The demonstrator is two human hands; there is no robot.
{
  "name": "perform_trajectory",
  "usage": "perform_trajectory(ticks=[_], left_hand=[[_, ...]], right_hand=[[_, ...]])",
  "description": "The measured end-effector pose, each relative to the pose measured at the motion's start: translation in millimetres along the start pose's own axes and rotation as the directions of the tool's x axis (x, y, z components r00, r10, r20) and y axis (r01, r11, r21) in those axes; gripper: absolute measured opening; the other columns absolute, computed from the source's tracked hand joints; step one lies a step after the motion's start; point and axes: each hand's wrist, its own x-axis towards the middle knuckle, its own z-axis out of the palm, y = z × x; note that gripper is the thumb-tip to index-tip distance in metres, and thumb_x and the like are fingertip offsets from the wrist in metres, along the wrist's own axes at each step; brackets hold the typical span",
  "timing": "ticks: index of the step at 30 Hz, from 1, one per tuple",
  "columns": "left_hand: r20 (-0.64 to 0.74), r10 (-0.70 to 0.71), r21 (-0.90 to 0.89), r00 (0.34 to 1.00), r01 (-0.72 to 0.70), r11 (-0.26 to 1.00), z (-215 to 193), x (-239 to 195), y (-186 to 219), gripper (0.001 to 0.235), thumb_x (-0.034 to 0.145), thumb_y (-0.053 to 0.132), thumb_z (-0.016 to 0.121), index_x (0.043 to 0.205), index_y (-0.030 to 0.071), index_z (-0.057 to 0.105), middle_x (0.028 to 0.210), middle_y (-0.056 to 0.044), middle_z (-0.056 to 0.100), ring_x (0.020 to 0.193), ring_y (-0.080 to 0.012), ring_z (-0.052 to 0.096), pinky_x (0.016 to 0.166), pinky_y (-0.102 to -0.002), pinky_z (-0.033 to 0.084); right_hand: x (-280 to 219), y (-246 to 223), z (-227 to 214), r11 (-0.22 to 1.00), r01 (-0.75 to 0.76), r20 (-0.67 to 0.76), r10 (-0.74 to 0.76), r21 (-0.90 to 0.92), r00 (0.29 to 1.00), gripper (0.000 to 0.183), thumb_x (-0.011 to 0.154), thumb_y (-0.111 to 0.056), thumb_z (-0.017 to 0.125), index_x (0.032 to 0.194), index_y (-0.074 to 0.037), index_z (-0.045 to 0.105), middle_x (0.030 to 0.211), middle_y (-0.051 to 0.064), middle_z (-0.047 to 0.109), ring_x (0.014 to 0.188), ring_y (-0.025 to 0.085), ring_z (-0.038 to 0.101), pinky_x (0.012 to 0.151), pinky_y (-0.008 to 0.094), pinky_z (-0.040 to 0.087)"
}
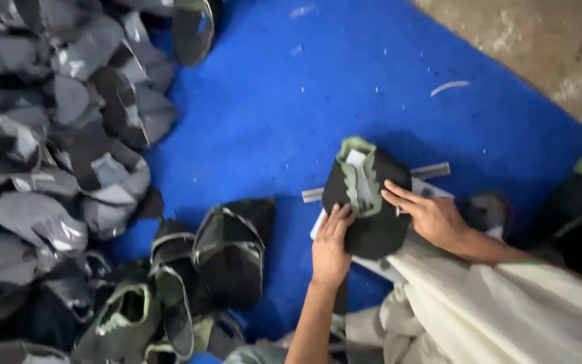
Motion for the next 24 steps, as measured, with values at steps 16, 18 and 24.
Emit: perform_trajectory(ticks=[16,18,24], left_hand=[[0.235,-0.121,0.585,0.964,-0.041,0.810,57.5,-82.0,45.0,0.066,0.087,0.012,0.055,0.152,0.003,0.045,0.158,-0.034,0.029,0.139,-0.0611,0.027,0.118,-0.065,0.017],[0.212,-0.088,0.581,0.973,-0.053,0.812,52.2,-77.0,44.1,0.064,0.086,0.013,0.057,0.149,0.006,0.048,0.157,-0.032,0.032,0.140,-0.0585,0.030,0.117,-0.065,0.019],[0.161,-0.356,0.278,0.921,0.304,0.911,-29.9,-108.3,70.8,0.071,0.079,0.018,0.076,0.145,0.008,0.051,0.142,-0.025,0.053,0.130,-0.0437,0.048,0.107,-0.054,0.038]], right_hand=[[-10.8,-2.8,16.3,1.000,0.001,0.379,0.007,-0.022,0.926,0.064,0.080,-0.023,0.070,0.142,-0.029,0.058,0.160,-0.010,0.034,0.059,0.027,0.072,0.059,0.037,0.058],[-8.1,12.2,33.0,0.986,-0.064,0.193,0.034,0.151,0.981,0.053,0.079,-0.007,0.063,0.126,-0.029,0.073,0.150,-0.012,0.054,0.059,0.024,0.072,0.058,0.036,0.057],[42.0,36.0,26.6,0.575,-0.207,0.138,0.161,0.792,0.977,0.017,0.101,-0.006,0.058,0.113,0.000,0.069,0.119,0.010,0.075,0.102,0.016,0.074,0.088,0.031,0.058]])
